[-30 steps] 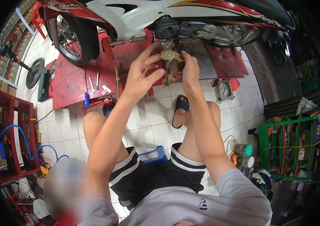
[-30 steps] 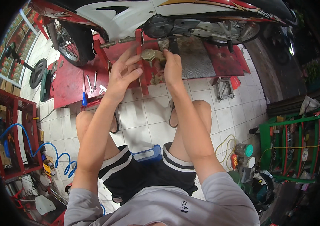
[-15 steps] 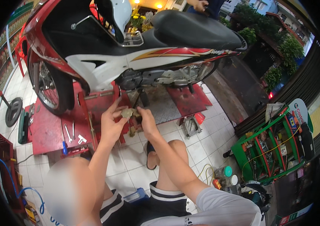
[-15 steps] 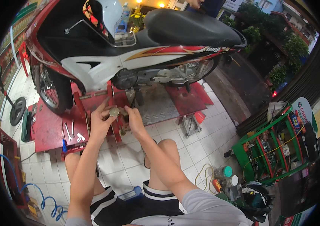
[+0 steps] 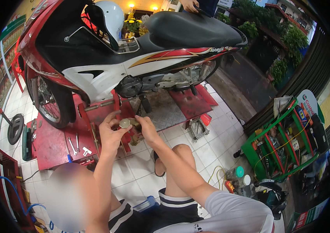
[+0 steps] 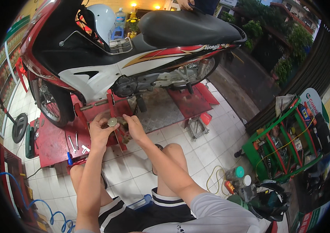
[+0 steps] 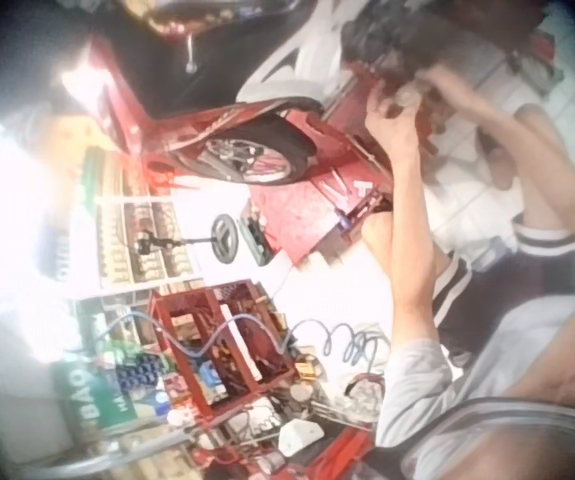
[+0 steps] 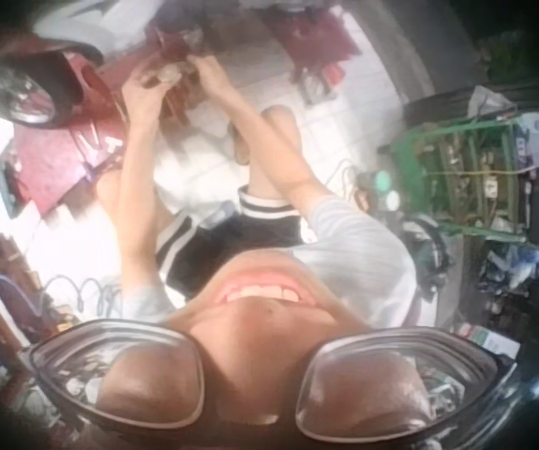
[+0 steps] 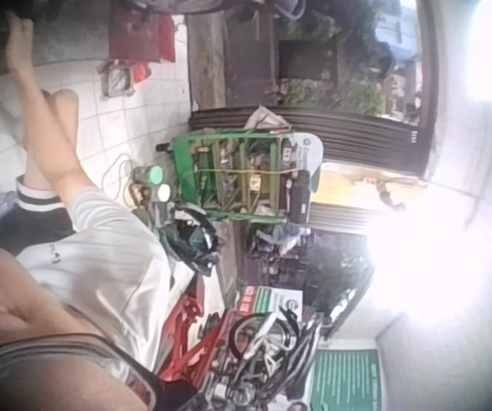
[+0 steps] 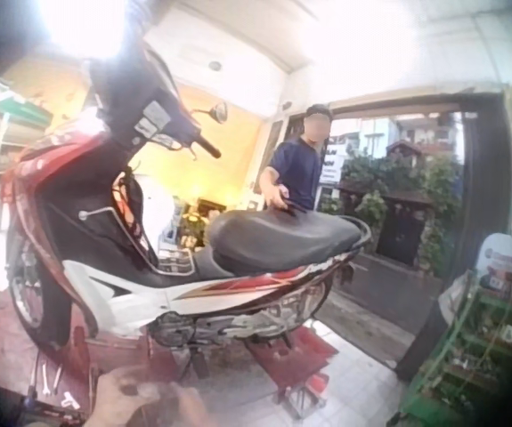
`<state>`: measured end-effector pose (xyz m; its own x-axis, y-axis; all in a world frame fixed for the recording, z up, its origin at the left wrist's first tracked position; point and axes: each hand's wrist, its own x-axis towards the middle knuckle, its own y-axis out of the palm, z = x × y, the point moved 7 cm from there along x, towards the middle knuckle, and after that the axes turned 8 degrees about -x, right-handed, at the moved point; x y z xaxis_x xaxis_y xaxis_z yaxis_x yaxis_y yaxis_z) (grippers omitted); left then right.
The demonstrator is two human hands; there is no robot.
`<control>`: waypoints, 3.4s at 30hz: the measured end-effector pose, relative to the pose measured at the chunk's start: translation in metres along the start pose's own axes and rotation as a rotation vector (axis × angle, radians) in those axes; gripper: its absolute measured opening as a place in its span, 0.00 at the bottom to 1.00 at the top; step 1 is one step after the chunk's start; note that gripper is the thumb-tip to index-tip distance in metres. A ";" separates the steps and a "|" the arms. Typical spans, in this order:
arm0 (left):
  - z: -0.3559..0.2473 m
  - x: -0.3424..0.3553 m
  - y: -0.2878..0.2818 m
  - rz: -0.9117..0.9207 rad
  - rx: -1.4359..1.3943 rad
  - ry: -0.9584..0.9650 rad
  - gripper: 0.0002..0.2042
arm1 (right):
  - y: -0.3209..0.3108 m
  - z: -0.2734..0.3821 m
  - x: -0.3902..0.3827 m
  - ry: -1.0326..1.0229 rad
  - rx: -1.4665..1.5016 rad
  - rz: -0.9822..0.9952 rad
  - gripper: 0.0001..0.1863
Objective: The person sits on a small stool in a workshop and works on the rear brake assembly of a red and white motorcycle. They use a wrench to tighten bolts on the brake caliper and adjust the brake pads, occasionally reaching for tools on the lift platform.
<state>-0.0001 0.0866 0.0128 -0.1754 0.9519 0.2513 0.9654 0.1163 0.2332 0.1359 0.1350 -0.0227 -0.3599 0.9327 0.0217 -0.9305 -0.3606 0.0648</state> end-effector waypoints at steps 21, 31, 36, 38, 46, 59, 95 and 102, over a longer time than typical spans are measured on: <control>0.007 0.006 0.004 0.034 -0.038 0.038 0.32 | -0.015 0.014 0.003 -0.178 -0.176 -0.138 0.26; -0.015 -0.001 0.005 -0.029 -0.087 0.041 0.30 | 0.001 0.014 -0.003 -0.059 -0.075 -0.131 0.24; -0.003 0.006 -0.005 0.032 0.001 -0.087 0.38 | 0.005 0.017 -0.002 -0.071 -0.104 -0.038 0.20; -0.005 0.000 -0.006 -0.023 0.077 -0.028 0.38 | 0.004 0.012 -0.007 0.005 -0.078 -0.106 0.19; -0.004 0.006 -0.009 0.011 0.135 0.005 0.38 | 0.005 0.016 0.000 -0.062 -0.089 -0.025 0.18; -0.001 0.006 -0.008 0.056 -0.071 0.002 0.35 | -0.008 0.006 0.001 -0.023 -0.078 -0.235 0.25; 0.005 0.004 0.010 0.224 -0.223 -0.205 0.19 | -0.001 0.017 -0.005 -0.009 0.007 -0.062 0.20; 0.002 0.006 0.007 0.170 -0.122 -0.177 0.16 | 0.001 0.018 -0.009 0.034 0.019 -0.122 0.25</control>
<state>0.0056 0.0933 0.0144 0.0344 0.9907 0.1313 0.9457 -0.0747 0.3162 0.1392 0.1259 -0.0044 -0.2465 0.9689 -0.0210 -0.9661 -0.2439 0.0841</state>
